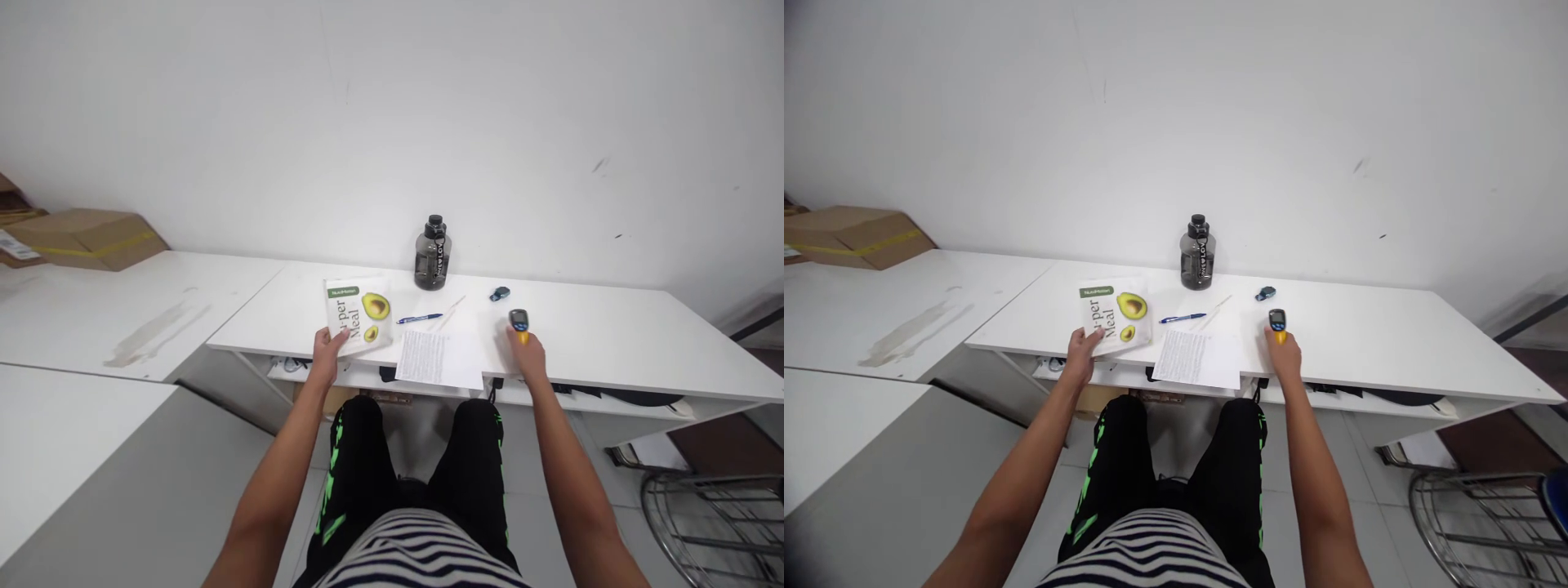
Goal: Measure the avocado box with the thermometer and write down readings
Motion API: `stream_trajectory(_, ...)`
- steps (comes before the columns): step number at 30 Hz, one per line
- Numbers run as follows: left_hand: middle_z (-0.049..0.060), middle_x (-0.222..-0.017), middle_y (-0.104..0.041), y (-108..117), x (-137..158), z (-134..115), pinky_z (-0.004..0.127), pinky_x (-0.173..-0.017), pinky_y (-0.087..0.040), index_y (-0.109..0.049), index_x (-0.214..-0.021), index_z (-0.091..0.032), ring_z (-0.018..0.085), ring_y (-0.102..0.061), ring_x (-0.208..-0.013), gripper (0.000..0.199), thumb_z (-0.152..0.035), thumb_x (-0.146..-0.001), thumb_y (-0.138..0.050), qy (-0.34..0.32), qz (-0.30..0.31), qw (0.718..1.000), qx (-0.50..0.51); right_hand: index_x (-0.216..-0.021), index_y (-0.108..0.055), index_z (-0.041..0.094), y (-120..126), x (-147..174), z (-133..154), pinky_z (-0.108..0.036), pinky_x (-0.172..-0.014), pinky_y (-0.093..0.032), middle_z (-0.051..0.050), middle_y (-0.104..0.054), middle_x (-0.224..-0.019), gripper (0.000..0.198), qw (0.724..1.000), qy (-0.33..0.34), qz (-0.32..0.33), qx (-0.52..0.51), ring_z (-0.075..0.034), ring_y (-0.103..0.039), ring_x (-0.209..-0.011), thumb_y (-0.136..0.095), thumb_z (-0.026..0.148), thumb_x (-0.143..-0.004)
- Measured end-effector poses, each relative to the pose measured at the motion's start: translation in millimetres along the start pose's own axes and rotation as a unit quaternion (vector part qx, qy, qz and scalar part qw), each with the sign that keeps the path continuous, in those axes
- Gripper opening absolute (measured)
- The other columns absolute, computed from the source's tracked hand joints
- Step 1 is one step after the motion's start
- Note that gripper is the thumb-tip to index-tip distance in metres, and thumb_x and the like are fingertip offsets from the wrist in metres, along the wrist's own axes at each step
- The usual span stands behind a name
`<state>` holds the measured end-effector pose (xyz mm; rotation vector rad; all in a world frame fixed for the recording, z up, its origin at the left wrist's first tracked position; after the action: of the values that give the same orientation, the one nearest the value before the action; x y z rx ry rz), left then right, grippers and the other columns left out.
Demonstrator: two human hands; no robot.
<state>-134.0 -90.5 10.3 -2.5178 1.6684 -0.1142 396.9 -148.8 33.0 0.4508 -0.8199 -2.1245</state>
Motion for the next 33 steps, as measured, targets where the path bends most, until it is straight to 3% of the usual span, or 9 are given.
stream_trajectory(3, 0.012, -0.112, -0.080, 24, 49, 3, 0.051, -0.097, -0.063, -0.058, -0.109, -0.023, 0.032, -0.078, -0.105, 0.064, -0.053, -0.061, -0.089, 0.028, 0.010, 0.999, 0.037, -0.083, -0.064, 0.024, 18, 47, -5, -0.037, -0.060, -0.050, -0.004, -0.065, -0.068, 0.047, 0.990, 0.030, 0.050, -0.126, -0.025, -0.061, -0.065, -0.071, 0.070, -0.074)
stream_trajectory(5, 0.010, -0.110, -0.080, 30, 84, 2, 0.049, -0.088, -0.065, -0.059, -0.110, -0.024, 0.032, -0.079, -0.100, 0.067, -0.057, -0.060, -0.089, 0.052, 0.018, 0.998, 0.033, -0.079, -0.066, 0.026, 20, 94, 4, -0.036, -0.056, -0.047, -0.002, -0.062, -0.064, 0.046, 0.979, 0.059, 0.109, -0.161, -0.022, -0.056, -0.059, -0.078, 0.068, -0.067)
stream_trajectory(9, 0.008, -0.105, -0.080, 21, 133, -6, 0.044, -0.082, -0.065, -0.059, -0.109, -0.025, 0.030, -0.079, -0.096, 0.073, -0.057, -0.055, -0.094, 0.082, 0.033, 0.996, 0.019, -0.077, -0.069, 0.027, 3, 184, 43, -0.033, -0.053, -0.047, -0.001, -0.061, -0.065, 0.031, 0.945, 0.121, 0.244, -0.184, -0.019, -0.053, -0.057, -0.079, 0.056, -0.070)
stream_trajectory(12, 0.008, -0.104, -0.079, 8, 149, -9, 0.042, -0.081, -0.064, -0.058, -0.109, -0.024, 0.028, -0.078, -0.093, 0.079, -0.056, -0.049, -0.097, 0.100, 0.039, 0.994, 0.028, -0.083, -0.071, 0.027, -15, 221, 71, -0.032, -0.057, -0.048, -0.001, -0.064, -0.070, 0.022, 0.921, 0.155, 0.299, -0.196, -0.018, -0.053, -0.061, -0.073, 0.046, -0.073)
stream_trajectory(19, 0.010, -0.110, -0.077, -4, 162, -20, 0.043, -0.086, -0.062, -0.054, -0.115, -0.021, 0.028, -0.076, -0.099, 0.085, -0.057, -0.053, -0.099, 0.091, 0.067, 0.993, 0.025, -0.087, -0.066, 0.021, -25, 228, 78, -0.028, -0.059, -0.045, 0.001, -0.059, -0.070, 0.022, 0.929, 0.134, 0.280, -0.200, -0.015, -0.048, -0.063, -0.069, 0.040, -0.076)
stream_trajectory(33, 0.007, -0.102, -0.078, -11, 167, -28, 0.040, -0.078, -0.064, -0.057, -0.108, -0.022, 0.027, -0.077, -0.094, 0.076, -0.049, -0.048, -0.095, 0.069, 0.061, 0.996, -0.010, -0.089, -0.070, 0.021, -21, 229, 87, -0.029, -0.060, -0.048, -0.001, -0.064, -0.072, 0.024, 0.927, 0.143, 0.273, -0.214, -0.017, -0.054, -0.066, -0.070, 0.042, -0.077)
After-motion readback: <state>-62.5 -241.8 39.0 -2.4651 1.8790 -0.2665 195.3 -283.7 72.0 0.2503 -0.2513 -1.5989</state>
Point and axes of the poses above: each hand's wrist, its own x-axis away from the middle knuckle, its own y-axis out of the back of the hand, z = x × y, the point moved 10 cm from there along -x, towards the middle knuckle
